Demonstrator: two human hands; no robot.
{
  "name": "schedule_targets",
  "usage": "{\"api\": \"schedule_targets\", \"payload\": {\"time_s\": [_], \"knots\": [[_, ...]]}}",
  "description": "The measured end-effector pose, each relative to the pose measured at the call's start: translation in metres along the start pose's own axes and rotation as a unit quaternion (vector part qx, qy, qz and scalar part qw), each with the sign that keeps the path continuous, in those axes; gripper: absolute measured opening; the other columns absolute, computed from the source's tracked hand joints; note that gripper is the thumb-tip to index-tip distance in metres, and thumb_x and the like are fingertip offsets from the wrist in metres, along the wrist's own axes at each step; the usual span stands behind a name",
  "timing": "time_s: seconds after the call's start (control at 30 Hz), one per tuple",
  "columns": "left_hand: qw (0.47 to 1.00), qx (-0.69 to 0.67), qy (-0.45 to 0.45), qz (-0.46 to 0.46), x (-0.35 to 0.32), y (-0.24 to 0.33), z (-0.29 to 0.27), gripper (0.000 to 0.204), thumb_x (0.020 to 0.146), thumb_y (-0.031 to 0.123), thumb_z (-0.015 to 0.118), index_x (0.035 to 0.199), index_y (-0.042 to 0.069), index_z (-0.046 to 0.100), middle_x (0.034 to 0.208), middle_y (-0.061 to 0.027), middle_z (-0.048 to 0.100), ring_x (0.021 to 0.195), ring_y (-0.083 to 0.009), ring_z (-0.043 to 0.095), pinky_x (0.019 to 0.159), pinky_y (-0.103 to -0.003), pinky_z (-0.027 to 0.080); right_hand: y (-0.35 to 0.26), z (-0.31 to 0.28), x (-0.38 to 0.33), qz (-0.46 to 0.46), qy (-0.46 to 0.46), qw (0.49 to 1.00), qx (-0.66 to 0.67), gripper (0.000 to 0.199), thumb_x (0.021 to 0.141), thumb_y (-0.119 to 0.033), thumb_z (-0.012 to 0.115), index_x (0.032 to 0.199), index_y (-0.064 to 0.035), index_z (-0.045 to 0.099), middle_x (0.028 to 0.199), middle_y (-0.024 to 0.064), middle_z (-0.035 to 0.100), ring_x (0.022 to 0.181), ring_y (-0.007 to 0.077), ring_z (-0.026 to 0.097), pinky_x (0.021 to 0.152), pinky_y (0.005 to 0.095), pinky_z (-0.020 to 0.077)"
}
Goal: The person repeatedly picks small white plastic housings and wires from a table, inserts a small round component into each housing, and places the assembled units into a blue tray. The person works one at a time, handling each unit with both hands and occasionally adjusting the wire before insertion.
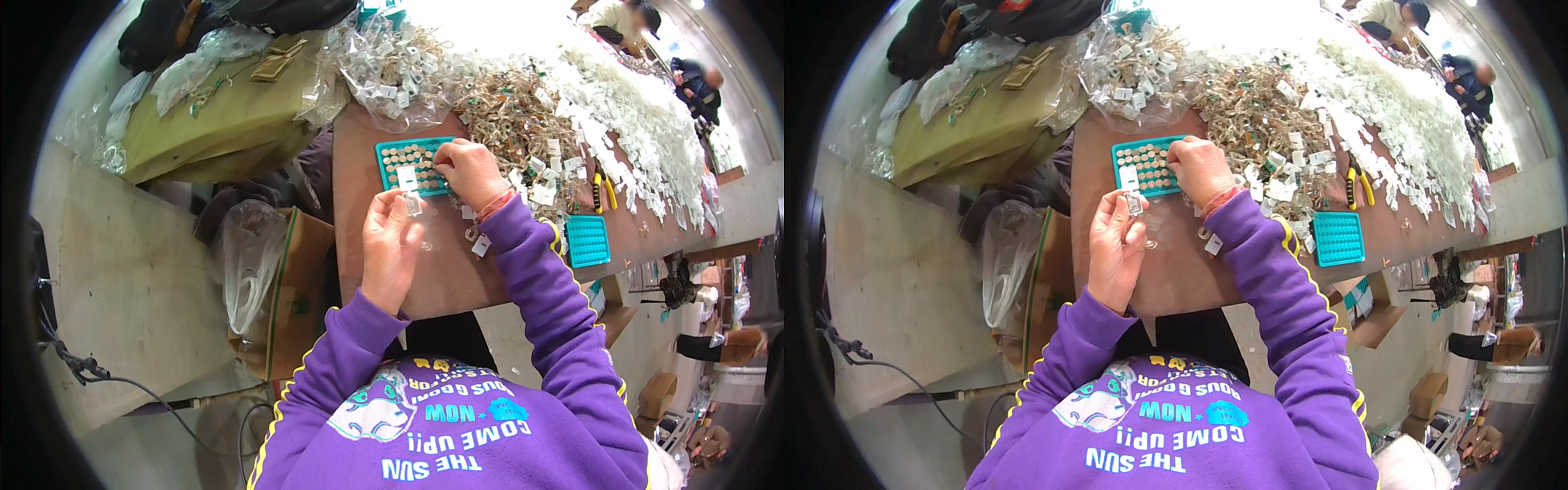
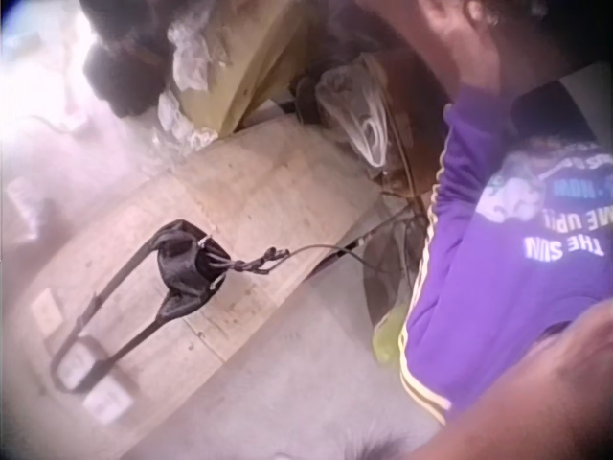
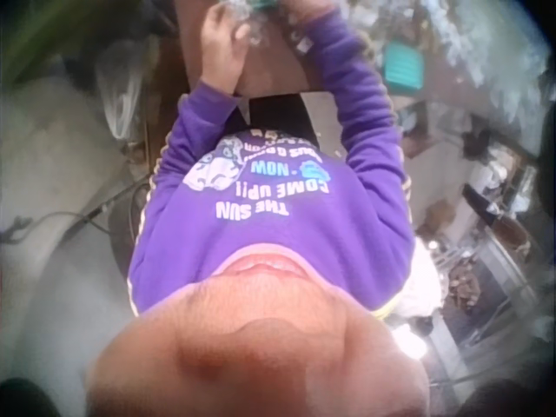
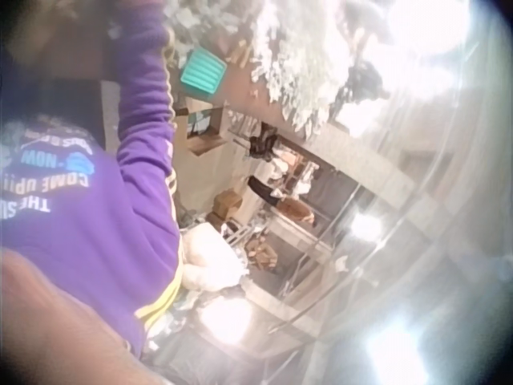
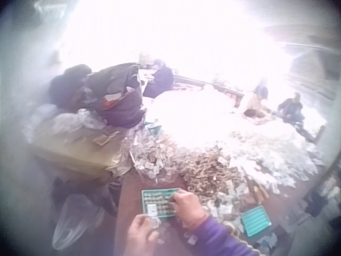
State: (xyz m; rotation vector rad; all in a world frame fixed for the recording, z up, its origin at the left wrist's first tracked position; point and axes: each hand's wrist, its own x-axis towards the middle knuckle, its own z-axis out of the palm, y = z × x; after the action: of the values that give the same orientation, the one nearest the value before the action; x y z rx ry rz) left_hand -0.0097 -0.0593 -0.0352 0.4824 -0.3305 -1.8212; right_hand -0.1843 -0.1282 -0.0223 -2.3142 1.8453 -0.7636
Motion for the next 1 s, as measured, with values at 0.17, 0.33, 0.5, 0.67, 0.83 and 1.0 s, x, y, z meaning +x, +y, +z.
{"api": "schedule_targets", "payload": {"time_s": [0.17,0.33,0.5,0.67,0.83,1.0], "knots": [[0.999,-0.038,-0.003,0.001,-0.001,0.0,0.0,0.015,0.099,0.016,0.055,0.109,0.006,0.054,0.096,-0.0076,0.062,0.075,-0.0078,0.054,0.061,-0.018,0.045,-0.026,-0.02,-0.003,0.03,0.064,0.994,0.084,0.009,0.077,-0.003,0.071,0.086,-0.0033,0.07,0.08,0.0087,0.066,0.068,0.0189,0.066,0.063,0.0285,0.052],[0.999,0.007,-0.036,0.003,0.0,0.0,-0.001,0.014,0.096,0.018,0.06,0.106,0.01,0.054,0.096,-0.0025,0.061,0.078,-0.0104,0.06,0.061,-0.021,0.047,-0.066,-0.052,-0.038,0.0,0.049,0.972,0.228,0.007,0.075,-0.002,0.073,0.081,-0.0049,0.071,0.077,0.0059,0.066,0.067,0.0145,0.064,0.059,0.0253,0.0505],[0.998,0.04,-0.045,0.001,-0.004,0.003,-0.001,0.014,0.097,0.016,0.059,0.107,0.008,0.056,0.091,-0.0002,0.063,0.077,-0.0092,0.06,0.065,-0.02,0.047,-0.088,-0.044,-0.045,-0.028,0.082,0.984,0.157,0.008,0.076,-0.003,0.071,0.082,-0.0045,0.067,0.077,0.0074,0.062,0.066,0.021,0.063,0.058,0.0296,0.0513],[0.997,0.051,-0.05,0.002,-0.003,0.001,0.0,0.012,0.097,0.016,0.059,0.105,0.007,0.057,0.093,-0.0016,0.062,0.077,-0.0076,0.059,0.064,-0.02,0.046,-0.085,-0.05,-0.042,-0.077,0.058,0.987,0.127,0.007,0.077,-0.004,0.069,0.082,-0.0048,0.066,0.078,0.0084,0.061,0.067,0.0244,0.064,0.059,0.0315,0.0518],[0.998,0.038,-0.04,-0.018,-0.001,0.003,-0.001,0.012,0.096,0.015,0.06,0.101,0.005,0.054,0.09,-0.0041,0.062,0.067,-0.0086,0.057,0.058,-0.021,0.047,-0.083,-0.058,-0.044,-0.09,0.009,0.992,0.084,0.014,0.075,0.001,0.072,0.089,-0.0017,0.07,0.083,0.0096,0.066,0.071,0.0204,0.067,0.062,0.0273,0.0532],[0.999,0.025,-0.035,-0.027,-0.002,0.002,0.001,0.016,0.096,0.017,0.061,0.102,0.005,0.054,0.091,-0.0043,0.062,0.069,-0.0089,0.057,0.06,-0.021,0.048,-0.083,-0.063,-0.047,-0.078,0.051,0.984,0.153,0.018,0.074,0.001,0.072,0.092,-0.0025,0.072,0.083,0.0095,0.068,0.073,0.0188,0.067,0.064,0.0281,0.0538]]}}
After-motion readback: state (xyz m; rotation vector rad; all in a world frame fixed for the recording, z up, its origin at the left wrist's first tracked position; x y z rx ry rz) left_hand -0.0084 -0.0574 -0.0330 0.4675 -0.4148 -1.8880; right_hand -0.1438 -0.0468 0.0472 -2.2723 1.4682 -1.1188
